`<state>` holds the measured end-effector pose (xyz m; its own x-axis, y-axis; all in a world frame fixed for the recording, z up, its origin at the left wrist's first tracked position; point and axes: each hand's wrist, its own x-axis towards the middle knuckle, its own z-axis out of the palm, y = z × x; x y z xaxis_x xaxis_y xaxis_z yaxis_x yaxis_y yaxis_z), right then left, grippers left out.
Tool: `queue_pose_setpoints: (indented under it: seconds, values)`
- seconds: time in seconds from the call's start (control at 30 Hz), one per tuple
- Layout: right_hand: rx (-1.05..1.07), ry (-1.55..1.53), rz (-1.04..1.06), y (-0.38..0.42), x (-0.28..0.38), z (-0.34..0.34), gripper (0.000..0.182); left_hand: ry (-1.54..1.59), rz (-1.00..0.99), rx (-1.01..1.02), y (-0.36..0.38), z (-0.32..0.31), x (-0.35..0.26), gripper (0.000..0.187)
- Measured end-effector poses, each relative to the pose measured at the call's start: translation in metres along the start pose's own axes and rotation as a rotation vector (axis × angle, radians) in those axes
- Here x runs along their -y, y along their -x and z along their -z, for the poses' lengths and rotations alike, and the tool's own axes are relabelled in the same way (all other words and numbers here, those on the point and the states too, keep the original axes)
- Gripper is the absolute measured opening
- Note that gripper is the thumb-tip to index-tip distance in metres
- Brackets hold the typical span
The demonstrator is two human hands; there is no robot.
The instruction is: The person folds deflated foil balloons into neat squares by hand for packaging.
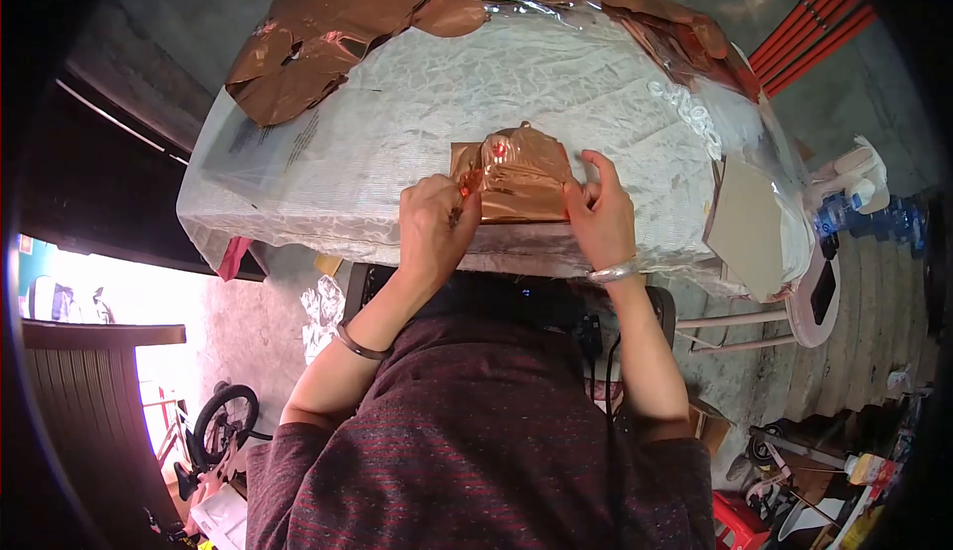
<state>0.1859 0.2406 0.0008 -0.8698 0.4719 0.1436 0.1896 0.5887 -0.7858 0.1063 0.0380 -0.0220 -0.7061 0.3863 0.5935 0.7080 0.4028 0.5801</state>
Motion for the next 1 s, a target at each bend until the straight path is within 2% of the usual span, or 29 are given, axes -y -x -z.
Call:
queue_pose_setpoints:
  seconds: [0.1,0.17,0.33,0.37,0.4,0.47,0.5,0.53,0.6,0.67,0.73,0.8,0.87,1.0]
  values:
    - [-0.011,0.043,0.026,0.000,-0.002,-0.001,0.045,0.018,-0.048,-0.050,-0.002,-0.001,0.001,0.025]
    - [-0.001,0.034,0.008,0.002,-0.005,-0.001,0.049,0.048,0.002,0.026,-0.003,0.001,0.003,0.023]
    - [0.017,-0.296,0.081,0.000,-0.005,-0.001,0.065,0.013,-0.099,-0.024,-0.008,0.001,0.004,0.014]
    - [0.033,-0.292,0.028,0.000,-0.001,0.004,0.055,0.030,-0.131,-0.023,-0.011,0.001,0.005,0.012]
    - [0.031,-0.289,0.036,0.000,-0.003,0.004,0.055,0.032,-0.135,-0.031,-0.015,0.004,0.004,0.012]
    - [-0.299,0.163,0.573,-0.001,-0.014,0.000,0.045,0.099,-0.107,0.024,-0.022,0.012,0.001,0.014]
    - [-0.217,0.115,0.584,0.003,-0.016,0.001,0.036,0.098,-0.112,0.019,-0.022,0.013,0.001,0.014]
    - [-0.219,0.114,0.586,0.008,-0.018,0.002,0.036,0.145,-0.104,0.053,-0.018,0.015,0.000,0.016]
    - [-0.181,0.161,0.723,0.017,-0.021,0.005,0.035,0.192,-0.097,0.096,-0.012,0.020,0.004,0.018]
    - [-0.181,0.219,0.723,0.025,-0.032,0.000,0.037,0.078,-0.320,0.301,-0.002,0.025,0.014,0.027]
    - [-0.178,0.130,0.699,0.032,-0.035,-0.002,0.039,0.101,-0.324,0.266,0.006,0.021,0.013,0.031]
    - [-0.154,0.123,0.788,0.031,-0.037,-0.002,0.041,0.110,-0.299,0.261,0.008,0.020,0.010,0.033]
    - [-0.173,0.009,0.651,0.038,-0.030,0.000,0.041,0.116,-0.306,0.250,0.007,0.019,0.010,0.032]
    - [-0.113,0.023,0.641,0.037,-0.036,0.002,0.042,0.119,-0.258,0.209,0.008,0.021,0.002,0.030]
